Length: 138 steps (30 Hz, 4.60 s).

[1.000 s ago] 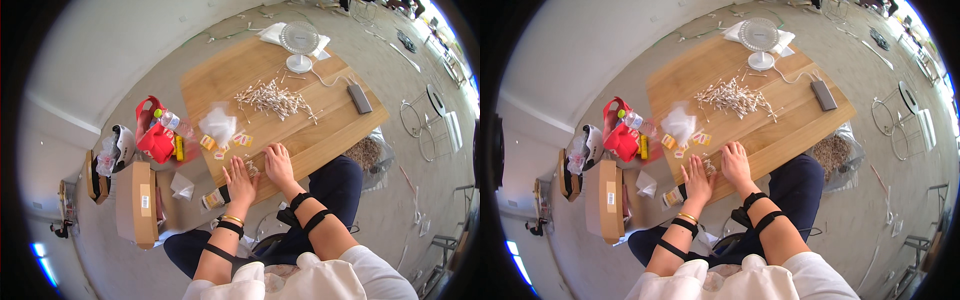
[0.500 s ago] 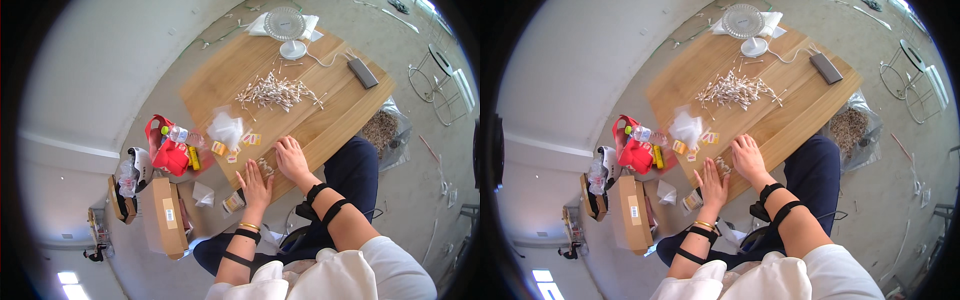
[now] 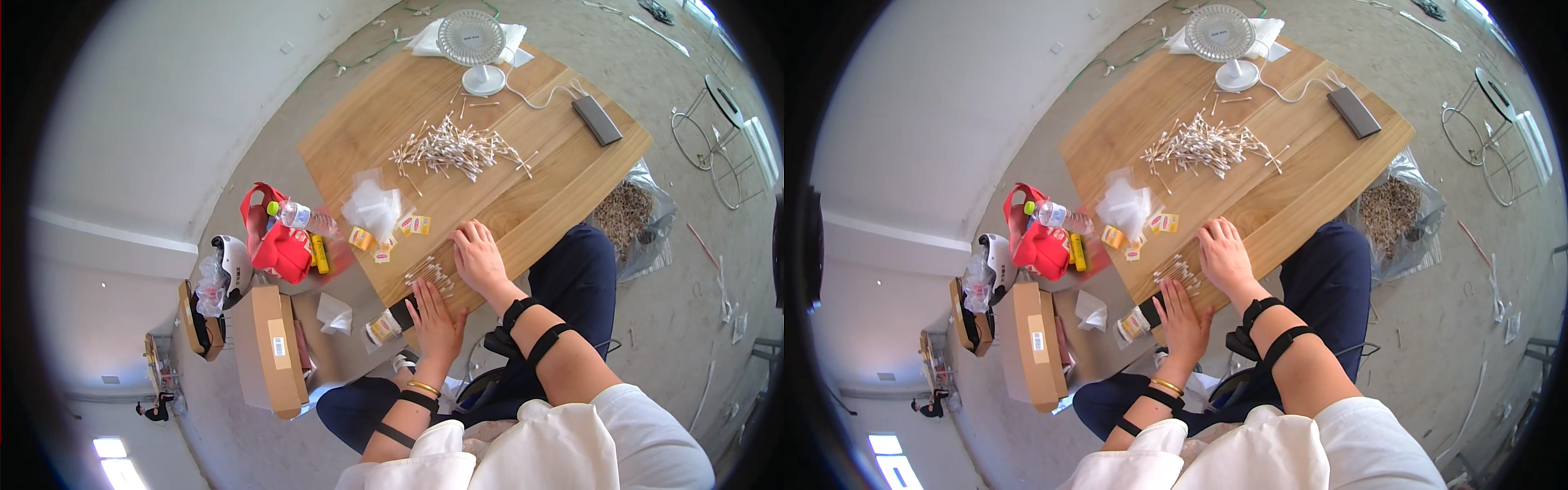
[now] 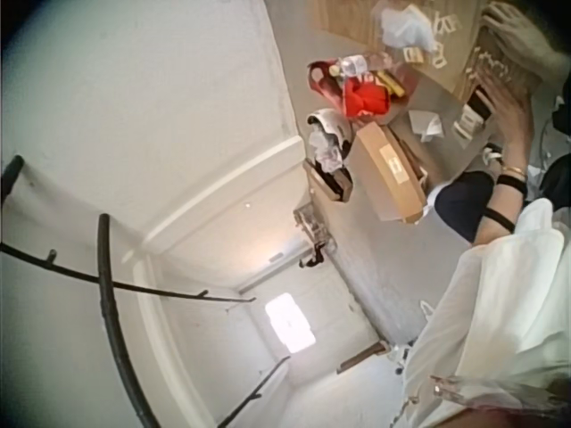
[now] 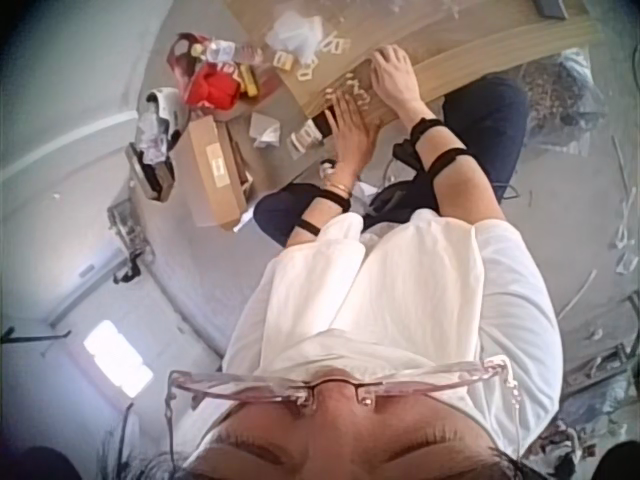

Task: The person is counting and packaging small white cotton swabs into plastic bags and containers at a wooden table.

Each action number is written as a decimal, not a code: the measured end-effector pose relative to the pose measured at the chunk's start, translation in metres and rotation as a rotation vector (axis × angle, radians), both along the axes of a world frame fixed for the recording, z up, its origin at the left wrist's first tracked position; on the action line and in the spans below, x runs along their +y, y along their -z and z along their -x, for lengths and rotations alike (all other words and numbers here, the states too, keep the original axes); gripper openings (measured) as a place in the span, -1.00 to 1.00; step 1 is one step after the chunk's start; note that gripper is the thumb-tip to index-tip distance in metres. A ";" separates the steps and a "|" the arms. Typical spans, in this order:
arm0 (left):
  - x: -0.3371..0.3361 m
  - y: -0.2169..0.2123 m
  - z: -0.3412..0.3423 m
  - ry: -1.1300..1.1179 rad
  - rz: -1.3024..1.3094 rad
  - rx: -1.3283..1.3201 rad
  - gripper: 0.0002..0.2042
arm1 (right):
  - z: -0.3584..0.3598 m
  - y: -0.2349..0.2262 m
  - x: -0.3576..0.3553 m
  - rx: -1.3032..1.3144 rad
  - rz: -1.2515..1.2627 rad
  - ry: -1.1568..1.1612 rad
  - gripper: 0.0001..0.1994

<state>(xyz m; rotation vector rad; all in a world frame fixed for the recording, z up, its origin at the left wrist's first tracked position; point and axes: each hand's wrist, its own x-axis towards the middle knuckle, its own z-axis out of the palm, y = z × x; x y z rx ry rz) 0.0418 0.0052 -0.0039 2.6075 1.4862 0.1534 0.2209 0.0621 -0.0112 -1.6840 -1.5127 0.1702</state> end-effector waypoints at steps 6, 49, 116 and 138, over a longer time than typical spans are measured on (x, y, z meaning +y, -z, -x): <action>-0.017 0.004 0.001 -0.009 -0.006 -0.028 -0.09 | -0.001 0.000 0.000 -0.007 0.006 -0.005 -0.77; 0.035 0.010 0.003 -0.088 -0.117 -0.162 -0.40 | 0.024 -0.014 0.053 -0.213 0.399 -0.385 -0.87; 0.032 0.015 0.010 -0.031 -0.057 -0.086 -0.21 | 0.004 -0.003 -0.035 -0.407 0.239 -0.493 -0.08; 0.035 0.008 0.004 -0.145 0.033 -0.015 -0.19 | 0.009 0.000 -0.042 -0.476 0.234 -0.499 -0.23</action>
